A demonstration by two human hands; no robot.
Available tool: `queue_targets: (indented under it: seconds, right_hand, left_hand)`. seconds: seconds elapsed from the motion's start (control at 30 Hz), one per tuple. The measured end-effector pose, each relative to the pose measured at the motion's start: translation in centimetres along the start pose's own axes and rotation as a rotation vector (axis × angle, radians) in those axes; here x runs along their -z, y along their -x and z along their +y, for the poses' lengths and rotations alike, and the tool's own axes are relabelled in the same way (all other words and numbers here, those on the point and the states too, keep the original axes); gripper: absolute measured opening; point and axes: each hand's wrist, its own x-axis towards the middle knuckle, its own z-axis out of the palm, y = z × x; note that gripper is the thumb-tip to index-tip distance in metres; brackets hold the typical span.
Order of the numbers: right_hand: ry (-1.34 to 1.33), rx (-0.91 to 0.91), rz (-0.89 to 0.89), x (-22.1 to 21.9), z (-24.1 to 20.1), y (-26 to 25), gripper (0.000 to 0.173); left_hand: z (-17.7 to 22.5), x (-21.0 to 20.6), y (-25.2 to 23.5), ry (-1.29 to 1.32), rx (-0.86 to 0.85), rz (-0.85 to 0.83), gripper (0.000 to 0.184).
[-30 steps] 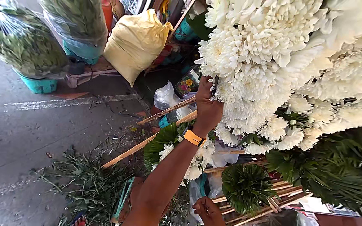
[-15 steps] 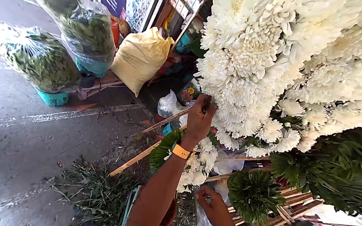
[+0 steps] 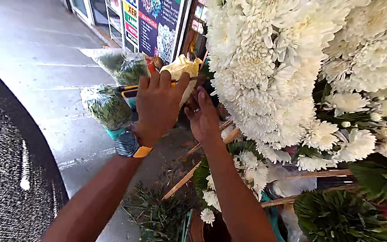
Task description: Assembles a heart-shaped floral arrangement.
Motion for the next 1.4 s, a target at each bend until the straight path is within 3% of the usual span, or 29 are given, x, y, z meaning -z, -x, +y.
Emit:
queue_targets:
  seconds: [0.13, 0.23, 0.6, 0.73, 0.8, 0.9, 0.97, 1.0, 1.03, 1.1, 1.2, 1.3, 1.4]
  right_hand:
    - [-0.47, 0.018, 0.034, -2.9, -0.5, -3.5, 0.03]
    - [-0.619, 0.018, 0.069, -4.2, -1.3, -3.6, 0.016]
    - [-0.553, -0.009, 0.129, -3.3, -3.2, -2.6, 0.013]
    - [-0.265, 0.022, -0.085, -2.2, -3.7, 0.5, 0.017]
    - [-0.2, -0.015, -0.181, -0.6, -2.7, 1.2, 0.013]
    - [0.351, -0.116, -0.552, 5.6, 3.0, 7.2, 0.022]
    - [0.786, -0.429, -0.827, 10.9, 9.1, 15.1, 0.063]
    - [0.864, -0.582, -0.873, 13.7, 12.6, 19.9, 0.069]
    - [0.876, -0.703, -0.863, 16.7, 16.0, 24.8, 0.065]
    - [0.822, -0.898, -0.708, 23.0, 21.2, 33.6, 0.051]
    - [0.646, -1.117, -0.186, 31.9, 23.3, 41.3, 0.043]
    - [0.643, -1.183, 0.271, 39.1, 24.7, 43.5, 0.039]
    - [0.768, -1.173, 0.407, 45.1, 28.2, 43.2, 0.038]
  left_hand:
    - [-0.2, 2.6, -5.3, -0.274, -0.344, -0.031, 0.035]
    - [1.0, 3.4, -6.8, -0.345, -0.455, -0.057, 0.023]
    - [4.5, 3.4, -9.0, -0.519, -0.337, -0.203, 0.011]
    - [5.0, 3.4, -9.6, -0.495, -0.254, -0.322, 0.013]
    - [4.5, 4.5, -8.7, -0.399, -0.195, -0.388, 0.024]
    - [0.6, 5.6, -1.5, -0.221, 0.022, -0.421, 0.039]
    - [-2.7, 2.7, 7.6, -0.1, 0.311, -0.5, 0.045]
    - [-2.9, 0.8, 12.3, -0.009, 0.491, -0.578, 0.051]
    - [-2.5, -1.1, 17.1, 0.058, 0.632, -0.672, 0.055]
    - [-1.0, -4.2, 27.5, 0.062, 0.802, -0.913, 0.053]
    - [3.6, -5.4, 41.2, 0.001, 0.954, -1.316, 0.041]
    - [7.5, -3.5, 51.7, 0.059, 1.102, -1.574, 0.037]
    - [11.2, -1.6, 56.6, 0.038, 1.161, -1.792, 0.036]
